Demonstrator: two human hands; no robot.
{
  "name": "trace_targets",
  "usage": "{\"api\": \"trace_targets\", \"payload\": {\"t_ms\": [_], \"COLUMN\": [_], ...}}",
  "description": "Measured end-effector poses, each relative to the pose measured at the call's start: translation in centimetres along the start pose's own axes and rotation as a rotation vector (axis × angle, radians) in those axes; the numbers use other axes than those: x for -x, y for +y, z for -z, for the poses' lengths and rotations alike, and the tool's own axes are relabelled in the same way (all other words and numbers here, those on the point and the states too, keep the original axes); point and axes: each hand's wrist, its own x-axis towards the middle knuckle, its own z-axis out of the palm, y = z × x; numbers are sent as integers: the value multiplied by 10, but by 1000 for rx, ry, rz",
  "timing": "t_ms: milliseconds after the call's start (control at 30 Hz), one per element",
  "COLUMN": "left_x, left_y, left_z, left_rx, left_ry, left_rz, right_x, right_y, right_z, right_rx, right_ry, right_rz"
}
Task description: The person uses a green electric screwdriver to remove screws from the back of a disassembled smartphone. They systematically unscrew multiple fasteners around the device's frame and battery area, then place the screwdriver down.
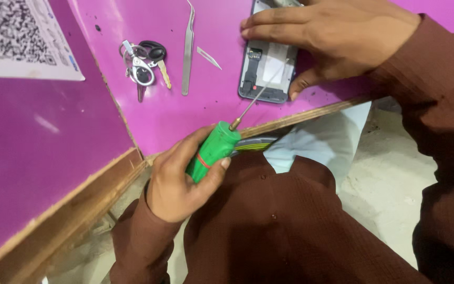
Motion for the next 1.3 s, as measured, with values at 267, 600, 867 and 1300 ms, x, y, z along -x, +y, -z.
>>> {"api": "trace_targets", "payload": {"t_ms": [267,600,867,1300], "left_x": [-43,-47,-46,-48], "left_y": [7,4,-1,-6], "left_z": [1,11,13,10], "left_rx": [-508,-665,-634,-633], "left_ry": [-19,-88,-156,-157], "left_rz": [-189,-215,-239,-244], "right_x": [34,66,68,67], "right_y": [-12,-20,-28,-32], "right_z": [-5,-51,-58,-55], "right_rx": [151,-47,-167,-87], "right_ry": [113,368,425,389], "right_rz": [-336,-409,-445,-454]}}
